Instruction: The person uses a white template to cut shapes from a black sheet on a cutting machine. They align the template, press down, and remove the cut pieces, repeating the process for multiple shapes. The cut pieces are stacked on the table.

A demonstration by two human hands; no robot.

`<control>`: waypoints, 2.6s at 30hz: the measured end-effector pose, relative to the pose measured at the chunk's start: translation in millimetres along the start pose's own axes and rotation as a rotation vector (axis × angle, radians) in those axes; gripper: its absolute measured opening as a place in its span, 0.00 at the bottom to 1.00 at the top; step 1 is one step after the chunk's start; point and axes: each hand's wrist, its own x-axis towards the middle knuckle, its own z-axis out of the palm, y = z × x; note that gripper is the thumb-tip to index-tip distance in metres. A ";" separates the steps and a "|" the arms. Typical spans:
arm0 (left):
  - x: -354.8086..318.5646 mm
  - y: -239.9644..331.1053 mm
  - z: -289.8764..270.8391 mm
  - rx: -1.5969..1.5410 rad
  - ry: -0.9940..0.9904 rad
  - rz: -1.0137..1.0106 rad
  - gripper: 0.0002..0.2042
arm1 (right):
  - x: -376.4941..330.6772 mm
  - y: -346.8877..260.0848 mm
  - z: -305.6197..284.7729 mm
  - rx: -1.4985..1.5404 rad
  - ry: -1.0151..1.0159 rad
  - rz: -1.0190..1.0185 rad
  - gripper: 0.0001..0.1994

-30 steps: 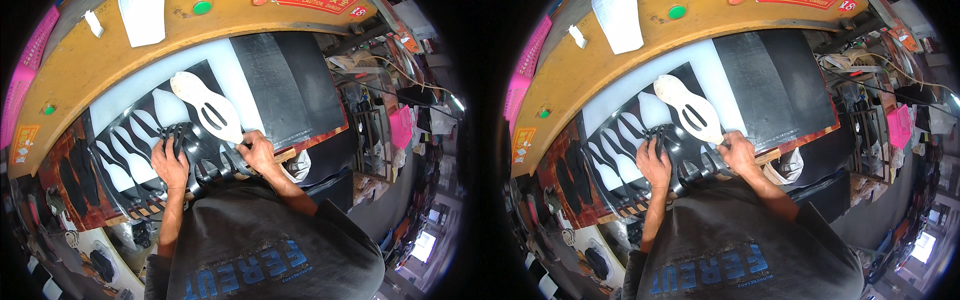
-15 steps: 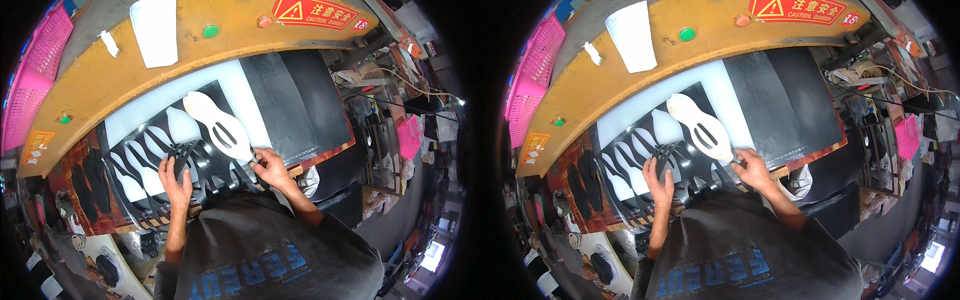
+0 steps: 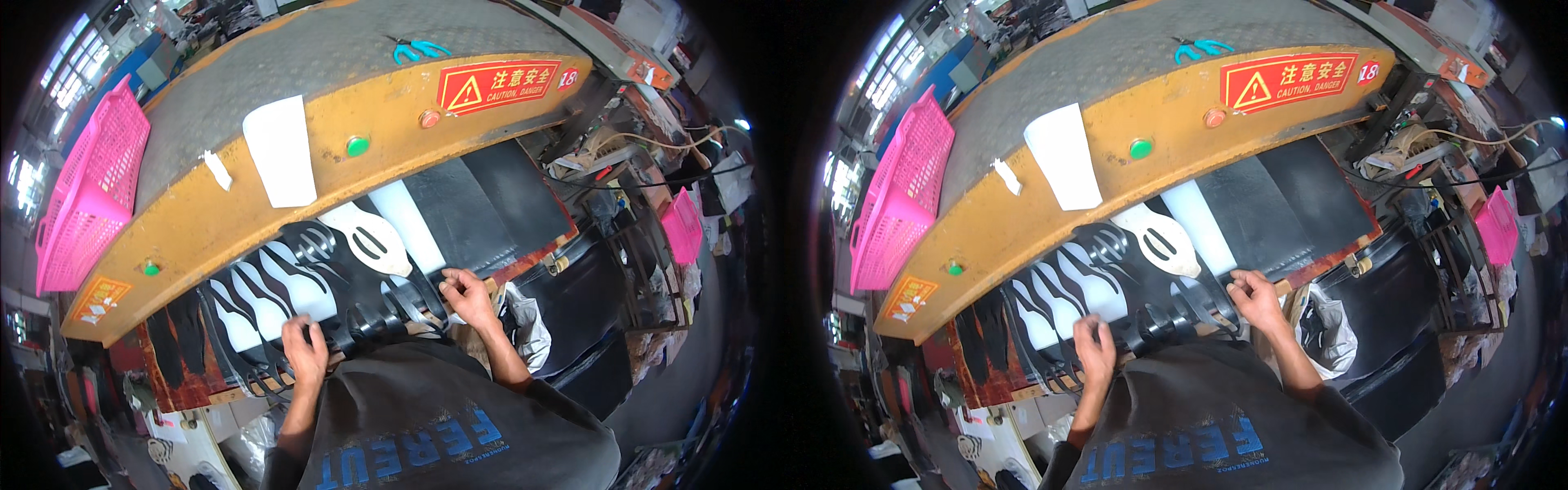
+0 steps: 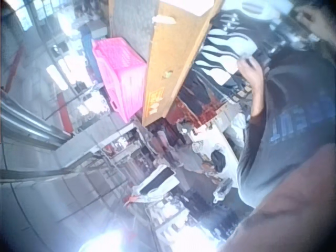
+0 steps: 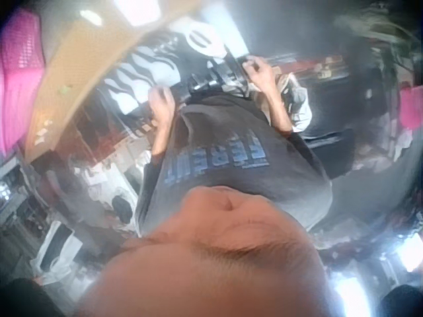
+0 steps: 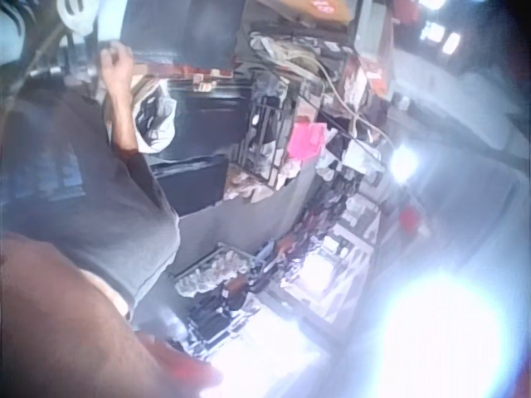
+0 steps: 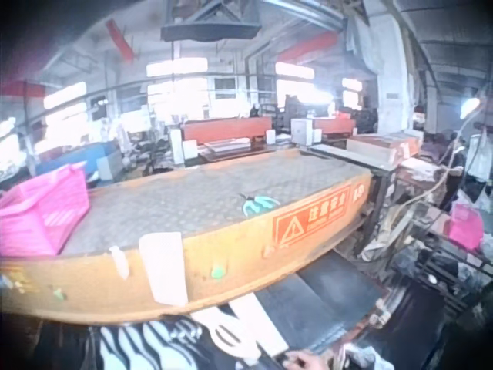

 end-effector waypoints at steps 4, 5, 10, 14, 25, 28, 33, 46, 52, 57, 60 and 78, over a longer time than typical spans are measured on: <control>-49.9 14.6 4.2 0.095 -0.068 0.116 0.09 | -33.8 10.0 -13.9 0.112 -0.012 0.158 0.14; -50.7 11.3 8.7 0.182 -0.078 0.119 0.08 | -37.9 10.8 -13.0 0.100 -0.024 0.097 0.14; -24.6 -14.4 44.7 0.474 0.026 0.211 0.07 | -51.6 9.3 -16.4 0.031 -0.150 0.073 0.15; -9.1 -29.2 59.8 0.491 0.138 0.256 0.07 | -51.1 1.6 -22.5 -0.068 -0.233 0.121 0.16; -1.5 -44.8 68.8 0.552 0.097 0.277 0.10 | 99.6 -136.4 40.3 0.363 -0.147 -0.226 0.18; -0.1 -47.1 69.9 0.507 0.095 0.264 0.09 | 99.0 -102.2 42.8 0.279 -0.049 -0.318 0.19; 1.3 -47.7 72.2 0.525 0.107 0.255 0.09 | 97.9 5.7 22.7 -0.533 0.052 -0.558 0.11; 0.1 -51.0 75.9 0.559 0.121 0.191 0.09 | 96.1 53.1 33.7 -0.732 0.120 -0.688 0.15; -16.7 -32.4 67.8 0.522 0.085 0.186 0.07 | 75.4 51.5 20.2 -0.668 0.081 -0.677 0.16; -69.0 17.0 37.3 0.368 -0.087 0.002 0.06 | 15.0 36.8 -14.2 -0.523 -0.012 -0.526 0.11; -93.9 51.4 28.0 0.141 0.076 0.088 0.04 | -10.8 22.1 -33.5 -0.172 -0.008 -0.152 0.12; -177.2 113.0 93.9 0.175 -0.185 0.155 0.18 | -47.5 -58.8 6.3 -0.475 -0.618 -0.171 0.44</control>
